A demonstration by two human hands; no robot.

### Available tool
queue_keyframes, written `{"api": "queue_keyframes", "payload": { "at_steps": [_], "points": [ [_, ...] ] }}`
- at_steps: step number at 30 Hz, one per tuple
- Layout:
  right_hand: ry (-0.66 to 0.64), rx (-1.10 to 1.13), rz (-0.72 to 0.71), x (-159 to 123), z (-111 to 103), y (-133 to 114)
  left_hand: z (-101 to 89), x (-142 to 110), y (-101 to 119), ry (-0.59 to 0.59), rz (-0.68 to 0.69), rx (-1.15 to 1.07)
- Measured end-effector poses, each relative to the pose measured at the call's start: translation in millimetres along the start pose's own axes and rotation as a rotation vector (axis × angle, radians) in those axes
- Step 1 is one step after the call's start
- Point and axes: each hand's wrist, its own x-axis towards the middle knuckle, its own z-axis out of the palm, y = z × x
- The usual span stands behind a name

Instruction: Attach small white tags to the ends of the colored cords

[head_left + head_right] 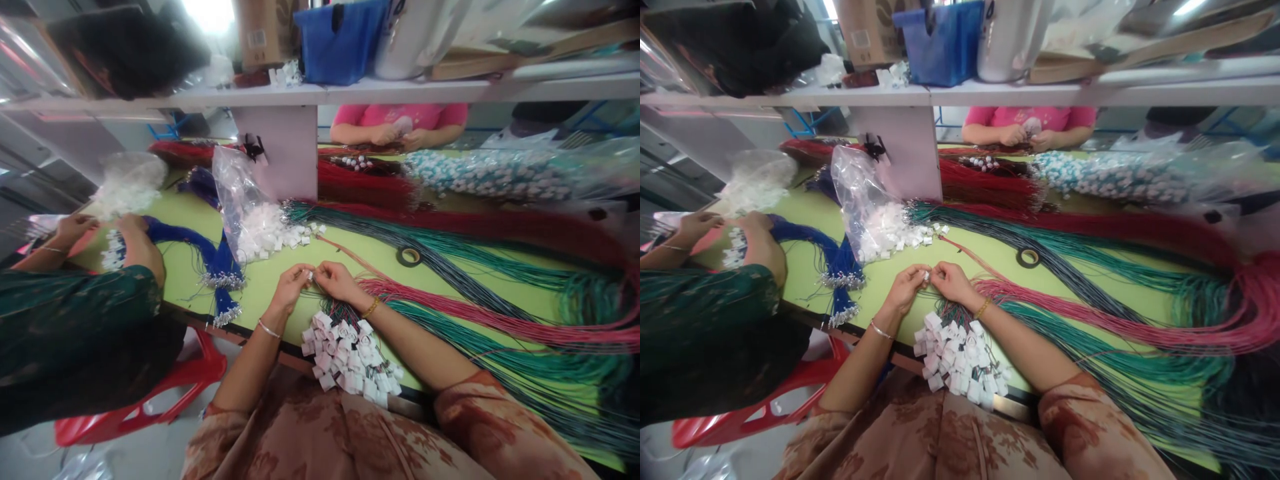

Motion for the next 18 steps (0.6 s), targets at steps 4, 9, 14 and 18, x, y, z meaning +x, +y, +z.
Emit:
{"api": "queue_keyframes", "payload": {
  "at_steps": [4, 9, 14, 18],
  "points": [
    [-0.004, -0.077, -0.074, -1.9, -2.3, -1.8, 2.3, 1.2, -2.8, 0.047, -0.026, -0.034],
    [0.000, -0.236, -0.048, -7.1, 0.1, -5.5, 5.4, 1.3, -4.9, 0.082, -0.013, -0.008],
    [-0.069, -0.291, -0.105, 22.4, -20.6, -2.5, 5.1, 1.2, -4.6, 0.106, -0.014, -0.005],
    [0.143, -0.573, 0.107, 66.0, -43.1, 7.1, 3.1, 1.6, -3.8, 0.104, -0.040, -0.011]
  ]
}}
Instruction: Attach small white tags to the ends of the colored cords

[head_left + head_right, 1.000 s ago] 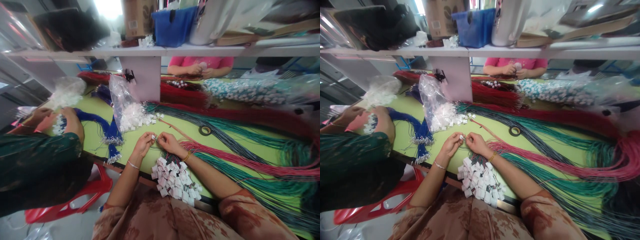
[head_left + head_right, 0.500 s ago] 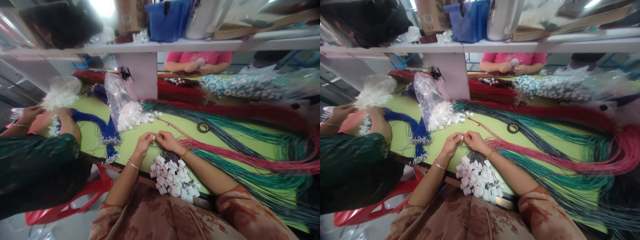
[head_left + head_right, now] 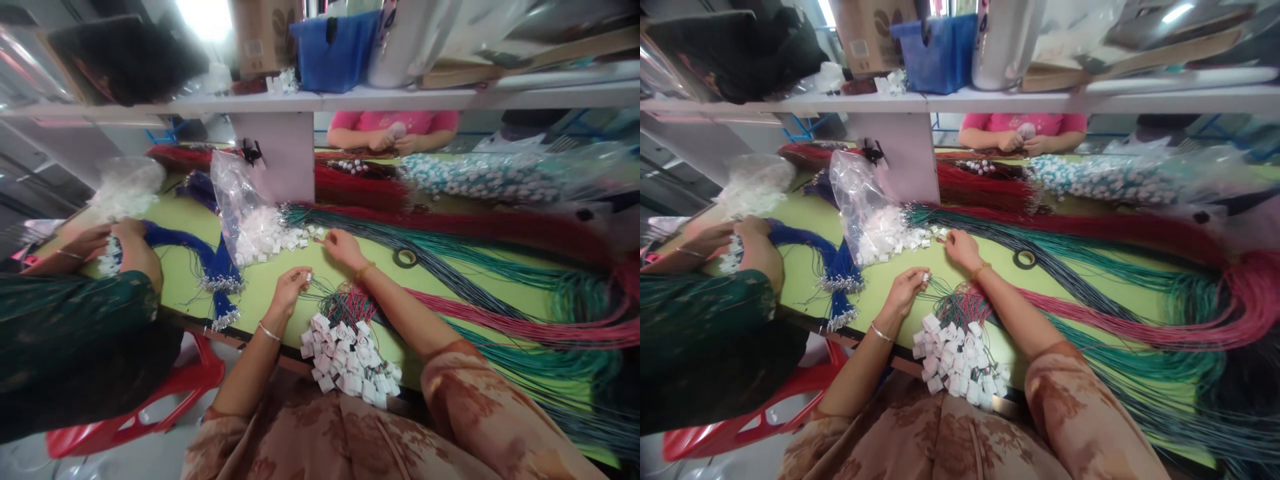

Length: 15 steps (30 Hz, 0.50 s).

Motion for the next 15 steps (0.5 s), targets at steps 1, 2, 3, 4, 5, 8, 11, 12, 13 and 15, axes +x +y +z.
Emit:
{"api": "queue_keyframes", "payload": {
  "at_steps": [1, 2, 3, 4, 5, 8, 11, 12, 13, 15],
  "points": [
    [-0.013, -0.080, 0.057, 7.3, 1.0, 1.7, -0.6, 0.2, -0.1, -0.001, -0.009, 0.004],
    [-0.042, -0.141, 0.094, 11.7, 3.1, 2.4, -1.2, 0.5, -0.2, -0.002, -0.016, 0.005],
    [-0.077, -0.183, 0.104, 13.1, 6.0, 2.4, -1.8, 0.7, -0.4, -0.004, -0.022, 0.004],
    [-0.110, -0.205, 0.088, 12.0, 9.2, 1.9, -2.5, 0.9, -0.4, -0.007, -0.025, 0.001],
    [-0.137, -0.215, 0.056, 9.0, 12.1, 1.4, -3.1, 1.1, -0.4, -0.011, -0.028, -0.003],
    [-0.162, -0.221, -0.053, -3.9, 15.3, 2.1, -4.4, 1.3, -0.1, -0.022, -0.036, -0.014],
    [-0.118, -0.202, -0.089, -12.2, 10.6, 6.3, -4.5, 1.2, 0.1, -0.023, -0.038, -0.023],
    [-0.093, -0.186, -0.094, -13.5, 8.5, 7.4, -4.3, 1.0, 0.2, -0.023, -0.036, -0.027],
    [-0.066, -0.158, -0.100, -14.1, 6.6, 7.7, -4.0, 0.9, 0.2, -0.024, -0.032, -0.033],
    [-0.017, -0.048, -0.129, -14.1, 4.1, 5.3, -3.2, 0.5, 0.1, -0.029, -0.028, -0.045]
  ]
}}
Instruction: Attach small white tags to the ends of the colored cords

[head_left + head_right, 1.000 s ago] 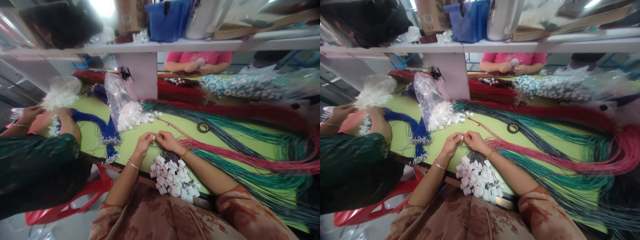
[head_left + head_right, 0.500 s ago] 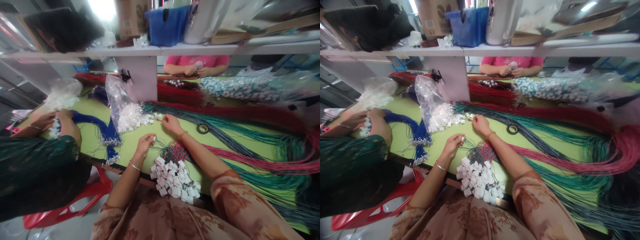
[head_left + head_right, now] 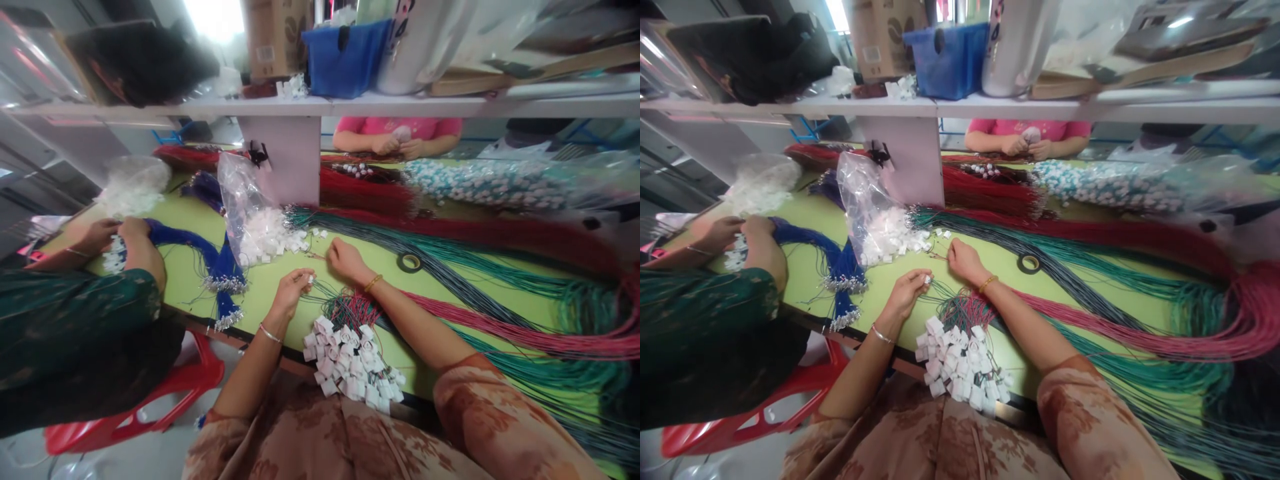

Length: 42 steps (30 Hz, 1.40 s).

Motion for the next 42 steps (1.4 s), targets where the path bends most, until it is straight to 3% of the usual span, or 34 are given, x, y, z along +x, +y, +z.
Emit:
{"api": "queue_keyframes", "payload": {
  "at_steps": [7, 11, 17, 23, 30, 42],
  "points": [
    [0.037, 0.489, -0.183, 4.0, -4.7, -31.5, 1.6, -1.7, -0.8, -0.032, 0.019, -0.077],
    [-0.009, 0.573, -0.122, -6.1, -10.1, -41.0, 1.1, -1.3, -1.1, -0.049, -0.008, -0.137],
    [-0.122, 0.695, -0.004, -35.3, -2.4, -29.2, 1.4, 0.9, -1.8, -0.071, -0.048, -0.226],
    [-0.110, 0.629, -0.022, -47.2, 6.6, -23.2, 1.4, 0.8, -1.8, -0.084, -0.069, -0.263],
    [-0.042, 0.465, -0.103, -51.4, 2.5, -26.7, 2.3, -0.3, -0.7, -0.085, -0.065, -0.278],
    [-0.064, 0.174, -0.280, -55.4, -3.4, -35.5, 2.5, 1.0, -2.6, -0.007, -0.035, -0.118]
  ]
}}
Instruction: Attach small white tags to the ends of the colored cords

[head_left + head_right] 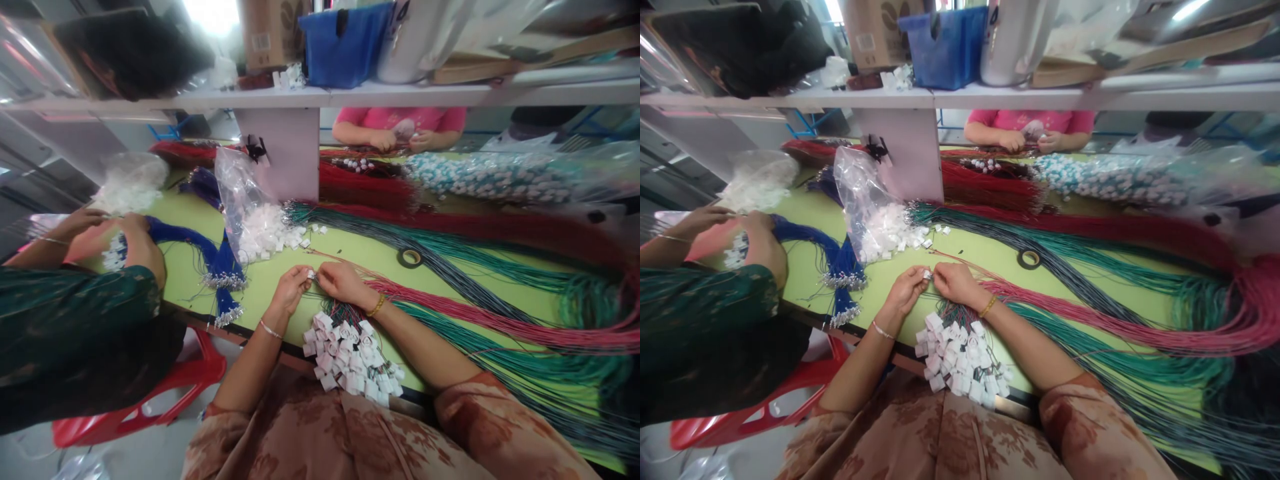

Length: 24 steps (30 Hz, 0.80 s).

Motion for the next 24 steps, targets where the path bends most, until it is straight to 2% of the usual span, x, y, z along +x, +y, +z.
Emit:
{"api": "queue_keyframes", "payload": {
  "at_steps": [4, 10, 15, 17, 19, 20, 21, 24],
  "points": [
    [-0.027, -0.005, 0.015, 1.3, 2.9, 2.2, 1.7, -1.2, -2.3, -0.002, 0.035, 0.083],
    [-0.066, 0.119, 0.027, 0.4, 2.4, 2.6, 3.1, -1.7, -3.5, 0.008, 0.025, 0.060],
    [-0.066, 0.152, 0.063, 0.4, 1.6, 4.6, 5.7, -4.1, -3.5, 0.021, 0.081, 0.172],
    [-0.102, 0.310, 0.069, 4.0, -7.0, 10.2, 11.8, -13.6, 0.4, 0.070, 0.174, 0.251],
    [-0.105, 0.484, 0.122, 9.5, -17.9, 15.3, 22.6, -29.4, 5.4, 0.075, 0.343, 0.357],
    [-0.109, 0.534, 0.150, 12.4, -22.1, 16.3, 29.4, -38.8, 7.7, 0.012, 0.417, 0.422],
    [-0.132, 0.548, 0.162, 14.9, -24.2, 15.9, 36.7, -48.3, 9.4, -0.101, 0.465, 0.491],
    [-0.305, 0.403, 0.069, 18.8, -13.7, 5.5, 57.3, -73.0, 10.4, -0.545, 0.527, 0.709]
  ]
}}
